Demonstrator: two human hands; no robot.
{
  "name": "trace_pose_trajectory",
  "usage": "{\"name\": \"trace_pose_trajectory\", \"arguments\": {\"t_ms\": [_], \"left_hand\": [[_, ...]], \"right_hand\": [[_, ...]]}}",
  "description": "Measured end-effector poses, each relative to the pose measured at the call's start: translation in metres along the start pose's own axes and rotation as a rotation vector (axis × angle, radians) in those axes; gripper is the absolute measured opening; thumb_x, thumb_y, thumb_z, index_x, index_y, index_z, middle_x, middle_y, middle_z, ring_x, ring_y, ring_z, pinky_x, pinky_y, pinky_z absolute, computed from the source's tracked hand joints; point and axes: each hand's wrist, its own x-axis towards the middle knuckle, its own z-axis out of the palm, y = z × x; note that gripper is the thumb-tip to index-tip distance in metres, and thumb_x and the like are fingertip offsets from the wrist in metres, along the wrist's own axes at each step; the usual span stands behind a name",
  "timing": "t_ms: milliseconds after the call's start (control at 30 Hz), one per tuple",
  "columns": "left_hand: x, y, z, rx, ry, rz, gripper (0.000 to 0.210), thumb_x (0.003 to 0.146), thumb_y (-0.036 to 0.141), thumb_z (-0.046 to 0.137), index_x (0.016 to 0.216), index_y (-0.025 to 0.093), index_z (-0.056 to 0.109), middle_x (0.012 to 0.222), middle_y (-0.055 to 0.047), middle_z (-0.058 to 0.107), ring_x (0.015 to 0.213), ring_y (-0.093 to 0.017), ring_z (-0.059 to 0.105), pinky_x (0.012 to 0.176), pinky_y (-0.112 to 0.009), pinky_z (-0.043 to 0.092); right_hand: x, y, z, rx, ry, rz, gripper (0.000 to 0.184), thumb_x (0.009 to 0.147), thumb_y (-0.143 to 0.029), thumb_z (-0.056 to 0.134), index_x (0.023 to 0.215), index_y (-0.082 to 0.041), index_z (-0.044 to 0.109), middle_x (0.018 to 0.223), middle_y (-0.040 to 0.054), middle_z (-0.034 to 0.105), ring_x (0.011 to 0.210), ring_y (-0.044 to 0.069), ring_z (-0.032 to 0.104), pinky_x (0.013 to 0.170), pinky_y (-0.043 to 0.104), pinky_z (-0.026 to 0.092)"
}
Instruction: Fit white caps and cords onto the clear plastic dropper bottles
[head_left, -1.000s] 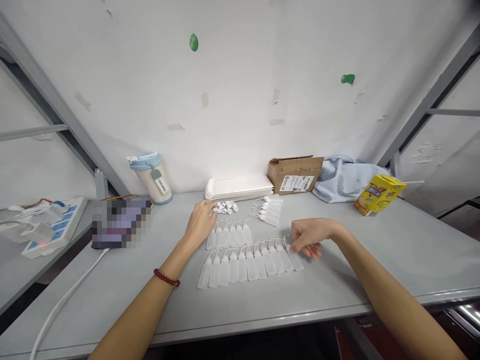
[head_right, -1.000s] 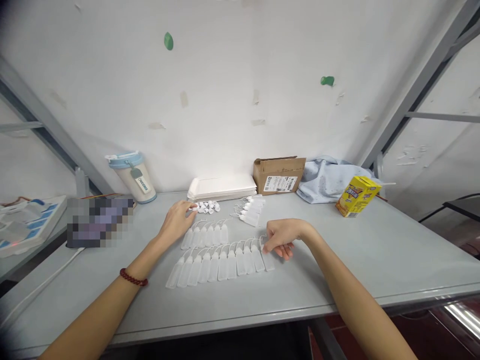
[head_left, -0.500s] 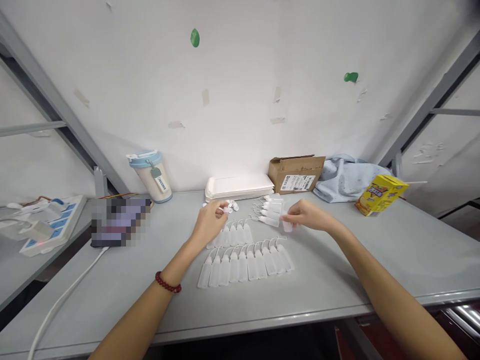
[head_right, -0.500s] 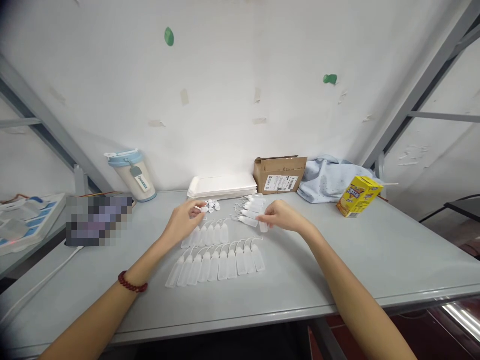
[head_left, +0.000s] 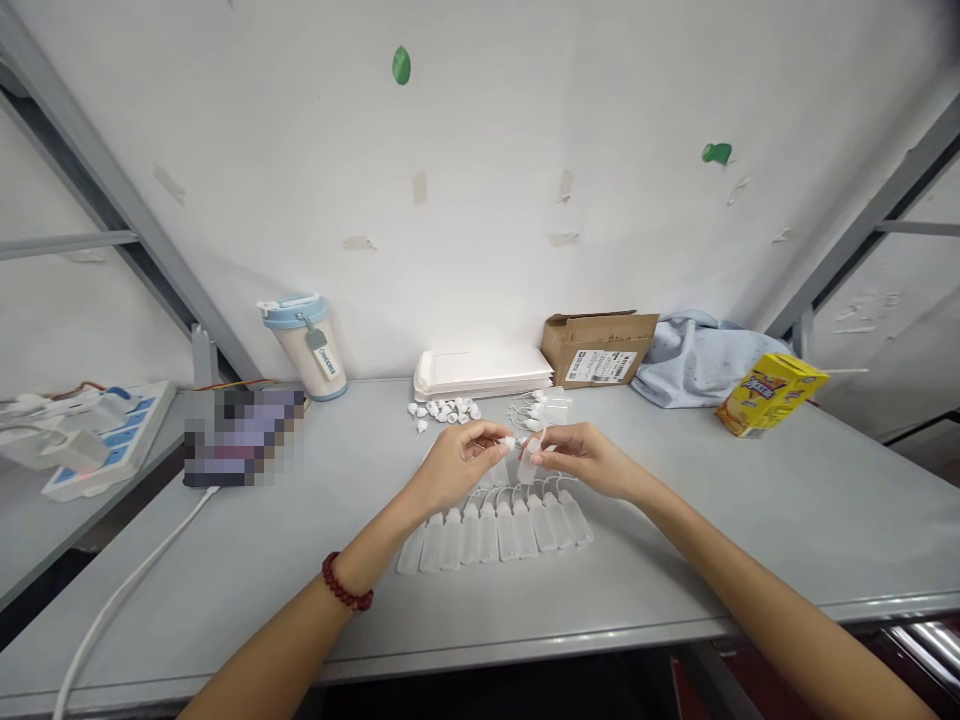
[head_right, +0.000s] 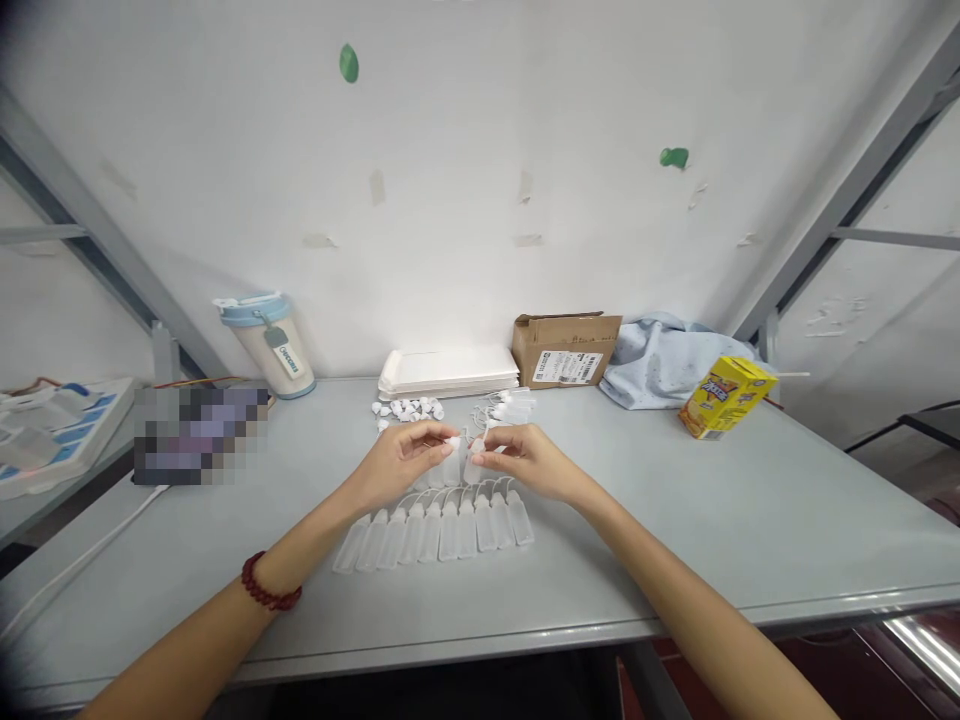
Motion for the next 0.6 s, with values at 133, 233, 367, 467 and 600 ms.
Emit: {"name": "trace_pose_trajectory", "arguments": {"t_ms": [133,233,367,467,600], "left_hand": [[-0.0022,0.0035,0.0027,0.04,0.004,0.05,0.024,0.083,0.033,0.054,0.1,0.019,0.064,0.098,-0.006,0.065,0.091,-0.018,0.059,0.081,-0.03,0.047],[-0.0036,0.0048,0.0043,0.072,0.002,0.067,0.024,0.085,0.032,0.053,0.101,0.02,0.065,0.097,-0.006,0.064,0.089,-0.017,0.058,0.08,-0.029,0.047],[-0.0044,0.0044,0.0057,0.101,-0.009,0.08,0.023,0.085,0.031,0.052,0.102,0.021,0.065,0.101,-0.006,0.064,0.091,-0.018,0.058,0.08,-0.03,0.047],[-0.0046,0.005,0.006,0.107,-0.038,0.071,0.024,0.085,0.03,0.052,0.103,0.021,0.065,0.101,-0.007,0.064,0.091,-0.018,0.058,0.08,-0.03,0.047],[-0.0045,0.0078,0.0055,0.096,-0.054,0.059,0.023,0.084,0.03,0.053,0.101,0.021,0.066,0.099,-0.006,0.064,0.091,-0.018,0.058,0.08,-0.029,0.047]], "right_hand": [[-0.0004,0.0025,0.0018,0.04,-0.118,-0.015,0.036,0.087,-0.049,0.047,0.085,-0.016,0.06,0.078,0.003,0.06,0.067,0.014,0.052,0.061,0.026,0.041],[-0.0004,0.0019,0.0016,0.002,-0.177,-0.044,0.038,0.09,-0.049,0.04,0.084,-0.016,0.058,0.074,0.0009,0.055,0.065,0.012,0.045,0.06,0.025,0.037],[-0.0008,-0.0003,0.0014,-0.058,-0.201,-0.065,0.039,0.091,-0.05,0.036,0.081,-0.018,0.055,0.073,-0.0007,0.046,0.065,0.012,0.039,0.06,0.024,0.034],[-0.0012,-0.0004,0.002,-0.069,-0.2,-0.068,0.039,0.091,-0.05,0.034,0.078,-0.018,0.052,0.071,-0.001,0.043,0.066,0.012,0.038,0.061,0.024,0.034],[-0.0008,0.0025,0.0032,-0.053,-0.181,-0.054,0.038,0.092,-0.049,0.034,0.08,-0.018,0.053,0.073,-0.0007,0.044,0.065,0.012,0.039,0.062,0.025,0.034]]}}
